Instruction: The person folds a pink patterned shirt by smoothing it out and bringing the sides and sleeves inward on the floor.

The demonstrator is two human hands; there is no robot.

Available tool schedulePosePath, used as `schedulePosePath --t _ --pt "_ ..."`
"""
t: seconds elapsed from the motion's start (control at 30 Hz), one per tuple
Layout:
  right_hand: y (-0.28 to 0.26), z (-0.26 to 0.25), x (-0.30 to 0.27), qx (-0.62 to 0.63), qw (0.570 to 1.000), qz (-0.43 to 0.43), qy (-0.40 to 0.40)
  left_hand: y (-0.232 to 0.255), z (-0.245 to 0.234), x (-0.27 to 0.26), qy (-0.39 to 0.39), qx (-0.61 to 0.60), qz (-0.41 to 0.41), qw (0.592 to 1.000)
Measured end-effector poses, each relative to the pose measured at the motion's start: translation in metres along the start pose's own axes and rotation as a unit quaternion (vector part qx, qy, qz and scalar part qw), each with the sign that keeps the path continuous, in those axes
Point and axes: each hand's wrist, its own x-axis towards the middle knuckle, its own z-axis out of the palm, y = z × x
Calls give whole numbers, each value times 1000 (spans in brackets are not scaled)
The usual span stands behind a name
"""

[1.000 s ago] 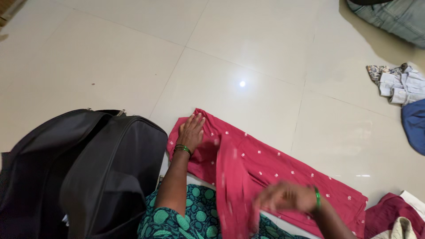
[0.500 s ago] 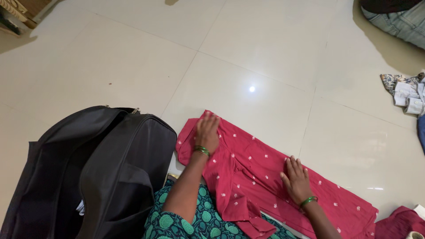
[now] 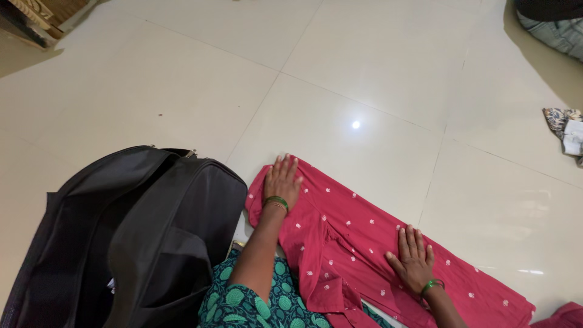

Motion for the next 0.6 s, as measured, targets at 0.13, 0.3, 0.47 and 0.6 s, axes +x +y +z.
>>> schedulePosePath --t 0.13,0.3,0.47,0.6 --pt "0 1 3 -32 999 8 -11 -3 22 0 66 -38 -15 997" --pt "-1 3 3 -27 999 15 -17 16 66 2 151 -16 38 988" --pt "-1 9 4 -30 999 2 12 42 62 -11 -39 -94 46 994" --pt "-2 5 0 -33 999 11 -7 31 37 -9 40 -37 33 998"
